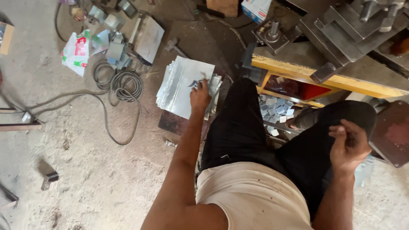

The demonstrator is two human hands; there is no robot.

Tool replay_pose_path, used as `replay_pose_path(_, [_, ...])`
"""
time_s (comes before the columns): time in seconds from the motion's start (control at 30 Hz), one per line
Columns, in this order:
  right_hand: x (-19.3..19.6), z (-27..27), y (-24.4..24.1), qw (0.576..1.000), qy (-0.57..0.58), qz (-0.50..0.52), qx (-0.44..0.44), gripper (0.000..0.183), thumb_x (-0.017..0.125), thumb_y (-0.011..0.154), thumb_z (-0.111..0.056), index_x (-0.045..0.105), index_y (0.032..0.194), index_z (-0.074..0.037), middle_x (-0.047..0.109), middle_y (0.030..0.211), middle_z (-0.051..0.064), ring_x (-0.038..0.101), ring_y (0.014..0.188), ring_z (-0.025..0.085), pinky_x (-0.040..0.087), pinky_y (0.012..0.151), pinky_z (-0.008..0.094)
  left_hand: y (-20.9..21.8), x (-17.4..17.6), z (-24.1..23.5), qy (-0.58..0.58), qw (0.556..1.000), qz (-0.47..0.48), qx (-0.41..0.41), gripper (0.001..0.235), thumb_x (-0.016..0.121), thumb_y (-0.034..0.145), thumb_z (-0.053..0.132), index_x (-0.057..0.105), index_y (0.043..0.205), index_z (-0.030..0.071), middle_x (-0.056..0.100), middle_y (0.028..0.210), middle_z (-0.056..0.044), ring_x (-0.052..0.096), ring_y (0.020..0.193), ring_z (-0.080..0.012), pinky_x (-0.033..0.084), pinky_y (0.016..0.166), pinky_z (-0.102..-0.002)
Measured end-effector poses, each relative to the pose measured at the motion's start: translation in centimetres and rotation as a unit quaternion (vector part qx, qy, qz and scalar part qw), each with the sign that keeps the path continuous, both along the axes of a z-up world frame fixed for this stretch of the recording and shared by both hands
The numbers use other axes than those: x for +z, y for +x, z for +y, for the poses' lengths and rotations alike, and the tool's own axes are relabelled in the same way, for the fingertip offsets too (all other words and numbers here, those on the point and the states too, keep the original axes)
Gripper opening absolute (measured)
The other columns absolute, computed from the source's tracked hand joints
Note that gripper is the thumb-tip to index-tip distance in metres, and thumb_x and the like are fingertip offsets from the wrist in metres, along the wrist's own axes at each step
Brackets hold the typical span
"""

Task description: The person polishes rectangular metal sheets by rubbing them with a small cloth before placing them on a stack on the ground.

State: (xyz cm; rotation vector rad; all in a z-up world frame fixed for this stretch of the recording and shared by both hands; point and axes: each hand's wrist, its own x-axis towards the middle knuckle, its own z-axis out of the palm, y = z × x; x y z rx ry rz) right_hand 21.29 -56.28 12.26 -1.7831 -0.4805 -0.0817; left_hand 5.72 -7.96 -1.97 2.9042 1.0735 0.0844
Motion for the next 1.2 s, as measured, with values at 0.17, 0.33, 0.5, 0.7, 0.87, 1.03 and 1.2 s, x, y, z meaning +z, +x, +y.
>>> replay_pose_path(0.17, [1.2,0.1,-1.7,0.998,0.019,0.053,-0.001,0.014,0.059,0.117,0.0,0.061,0.126,0.012,0.071,0.102,0.02,0.072,0.09,0.02,0.061,0.084,0.028,-1.7,5.8,0.7,0.001,0.996,-0.082,-0.018,0.062,0.065,0.093,0.009,0.045,0.152,0.008,0.071,0.1,-0.017,0.07,0.084,-0.0379,0.057,0.069,-0.052])
replay_pose_path(0.33, [2.1,2.2,-3.0,0.991,-0.031,0.128,0.028,0.018,0.061,0.11,-0.003,0.065,0.124,0.007,0.073,0.106,0.014,0.07,0.095,0.016,0.059,0.086,0.027,-6.3,18.6,-0.5,-0.294,0.84,-0.456,0.006,0.056,0.067,0.092,-0.01,0.048,0.143,0.002,0.069,0.121,-0.014,0.074,0.099,-0.0191,0.062,0.077,-0.031])
replay_pose_path(0.5, [2.2,5.5,-4.7,0.959,0.037,0.214,0.182,0.055,0.062,0.1,-0.021,0.048,0.146,0.005,0.062,0.134,0.015,0.059,0.12,0.022,0.049,0.099,0.033,-4.9,22.4,-6.4,-0.458,0.746,-0.48,0.065,0.057,0.062,0.09,-0.013,0.047,0.142,0.004,0.074,0.105,-0.012,0.058,0.074,-0.0088,0.046,0.063,-0.022])
replay_pose_path(0.7, [0.7,3.7,-8.5,0.883,0.335,0.306,0.118,0.068,0.06,0.101,-0.033,0.044,0.154,0.006,0.065,0.136,0.02,0.061,0.121,0.026,0.049,0.103,0.036,8.3,15.7,-13.3,-0.686,0.565,-0.45,-0.093,0.057,0.069,0.09,-0.012,0.042,0.139,0.001,0.066,0.117,-0.013,0.068,0.096,-0.0134,0.056,0.08,-0.024])
replay_pose_path(0.87, [0.4,3.4,-7.7,0.914,0.27,0.296,-0.056,0.055,0.057,0.106,-0.016,0.044,0.155,0.005,0.059,0.134,0.016,0.056,0.117,0.022,0.046,0.099,0.034,14.4,19.7,-15.7,-0.634,0.627,-0.365,-0.269,0.06,0.068,0.096,-0.001,0.034,0.147,-0.003,0.056,0.141,-0.024,0.061,0.126,-0.0285,0.05,0.1,-0.037])
replay_pose_path(1.03, [3.5,7.6,-4.9,0.923,0.25,0.278,-0.093,0.052,0.054,0.105,-0.021,0.043,0.151,0.001,0.06,0.136,0.011,0.056,0.12,0.017,0.046,0.102,0.032,10.1,29.4,-16.5,-0.112,0.836,-0.308,-0.44,0.046,0.072,0.091,0.019,0.053,0.128,-0.001,0.047,0.152,-0.033,0.05,0.136,-0.0509,0.044,0.109,-0.051])
replay_pose_path(1.2, [5.5,10.4,1.0,0.913,0.308,0.259,-0.073,0.049,0.052,0.106,-0.023,0.044,0.149,-0.001,0.061,0.133,0.01,0.058,0.119,0.018,0.048,0.102,0.032,8.4,32.2,-19.6,-0.245,0.792,-0.229,-0.511,0.046,0.077,0.097,0.031,0.065,0.13,0.002,0.056,0.148,-0.014,0.054,0.142,-0.0303,0.042,0.123,-0.049])
